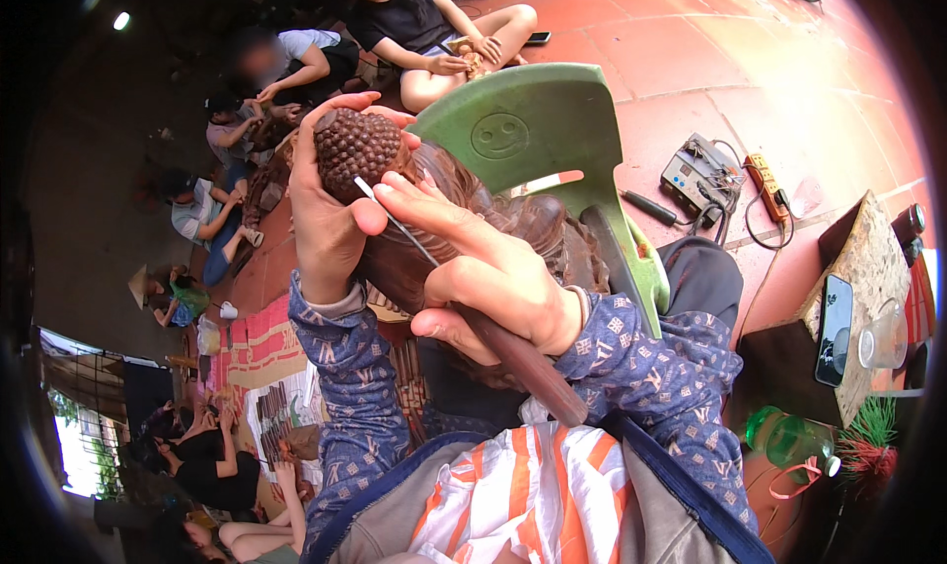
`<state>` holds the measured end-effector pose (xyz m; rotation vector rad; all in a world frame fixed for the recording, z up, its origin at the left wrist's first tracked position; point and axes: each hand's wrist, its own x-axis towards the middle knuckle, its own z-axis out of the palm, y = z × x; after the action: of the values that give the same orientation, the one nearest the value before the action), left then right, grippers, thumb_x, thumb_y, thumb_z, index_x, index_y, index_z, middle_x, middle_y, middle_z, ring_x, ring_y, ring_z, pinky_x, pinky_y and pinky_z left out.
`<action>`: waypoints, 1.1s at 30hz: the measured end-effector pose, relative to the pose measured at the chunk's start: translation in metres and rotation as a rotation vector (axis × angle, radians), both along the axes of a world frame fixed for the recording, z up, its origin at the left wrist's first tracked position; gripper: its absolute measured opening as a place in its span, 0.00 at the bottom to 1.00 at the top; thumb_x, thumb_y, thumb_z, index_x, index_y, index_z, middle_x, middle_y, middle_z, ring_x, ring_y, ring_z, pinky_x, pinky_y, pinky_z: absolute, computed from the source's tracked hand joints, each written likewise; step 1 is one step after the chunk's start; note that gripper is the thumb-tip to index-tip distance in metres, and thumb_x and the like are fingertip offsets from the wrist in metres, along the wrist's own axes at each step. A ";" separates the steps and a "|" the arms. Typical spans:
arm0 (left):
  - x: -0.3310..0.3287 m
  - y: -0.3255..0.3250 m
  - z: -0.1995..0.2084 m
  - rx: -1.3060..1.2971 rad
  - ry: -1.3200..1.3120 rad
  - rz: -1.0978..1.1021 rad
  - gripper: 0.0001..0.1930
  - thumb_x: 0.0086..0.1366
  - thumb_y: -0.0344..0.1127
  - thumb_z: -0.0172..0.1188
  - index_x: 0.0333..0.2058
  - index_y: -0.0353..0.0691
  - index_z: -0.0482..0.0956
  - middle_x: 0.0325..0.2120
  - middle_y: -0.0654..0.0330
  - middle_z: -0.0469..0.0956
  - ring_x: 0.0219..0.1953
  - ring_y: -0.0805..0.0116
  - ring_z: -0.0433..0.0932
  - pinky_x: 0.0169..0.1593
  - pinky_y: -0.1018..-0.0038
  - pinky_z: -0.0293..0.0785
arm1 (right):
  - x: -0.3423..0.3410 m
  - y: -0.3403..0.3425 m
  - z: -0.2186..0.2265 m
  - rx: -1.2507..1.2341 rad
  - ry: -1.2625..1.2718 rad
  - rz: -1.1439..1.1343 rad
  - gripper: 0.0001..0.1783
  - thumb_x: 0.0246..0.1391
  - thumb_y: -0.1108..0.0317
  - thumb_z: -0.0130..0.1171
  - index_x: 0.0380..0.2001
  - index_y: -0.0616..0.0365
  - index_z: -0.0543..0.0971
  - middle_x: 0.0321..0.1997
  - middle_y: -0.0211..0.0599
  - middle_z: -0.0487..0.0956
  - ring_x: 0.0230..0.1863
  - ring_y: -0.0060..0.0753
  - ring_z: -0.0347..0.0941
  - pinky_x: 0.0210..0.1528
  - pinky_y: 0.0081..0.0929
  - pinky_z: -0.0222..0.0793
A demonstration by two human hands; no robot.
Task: The person carves the head of a wooden Buddha statue using a small chisel. They hold the statue with one hand and carefully chip away at the hair details with the other hand.
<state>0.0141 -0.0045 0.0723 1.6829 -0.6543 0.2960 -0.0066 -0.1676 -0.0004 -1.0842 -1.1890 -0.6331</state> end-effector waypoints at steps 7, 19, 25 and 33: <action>-0.003 -0.001 -0.002 -0.015 0.002 0.030 0.48 0.35 0.52 0.77 0.52 0.35 0.63 0.43 0.54 0.75 0.44 0.70 0.77 0.48 0.76 0.73 | -0.003 0.011 -0.005 0.117 0.043 0.044 0.19 0.55 0.60 0.60 0.24 0.66 0.68 0.57 0.78 0.62 0.61 0.75 0.60 0.62 0.59 0.54; 0.000 0.001 -0.004 0.067 -0.095 0.060 0.37 0.47 0.36 0.74 0.52 0.35 0.63 0.44 0.51 0.74 0.43 0.69 0.77 0.45 0.75 0.78 | -0.007 0.011 -0.001 0.076 0.047 -0.017 0.15 0.52 0.67 0.63 0.25 0.66 0.69 0.57 0.76 0.63 0.61 0.73 0.61 0.62 0.54 0.57; 0.001 0.002 -0.004 0.069 -0.108 0.051 0.36 0.47 0.34 0.74 0.52 0.36 0.63 0.44 0.50 0.74 0.42 0.69 0.77 0.45 0.75 0.78 | -0.009 0.005 0.005 0.072 0.089 -0.013 0.15 0.53 0.66 0.61 0.24 0.66 0.70 0.55 0.76 0.65 0.59 0.73 0.63 0.60 0.53 0.60; -0.001 0.000 -0.004 0.064 -0.099 0.047 0.36 0.48 0.34 0.73 0.52 0.36 0.63 0.44 0.50 0.75 0.42 0.69 0.77 0.44 0.74 0.79 | -0.016 0.001 0.013 0.048 0.122 -0.060 0.15 0.52 0.67 0.63 0.23 0.65 0.70 0.54 0.75 0.66 0.57 0.72 0.66 0.59 0.51 0.62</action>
<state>0.0131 -0.0045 0.0685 1.7552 -0.7048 0.3980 -0.0224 -0.1661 0.0123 -1.1056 -1.0352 -0.6297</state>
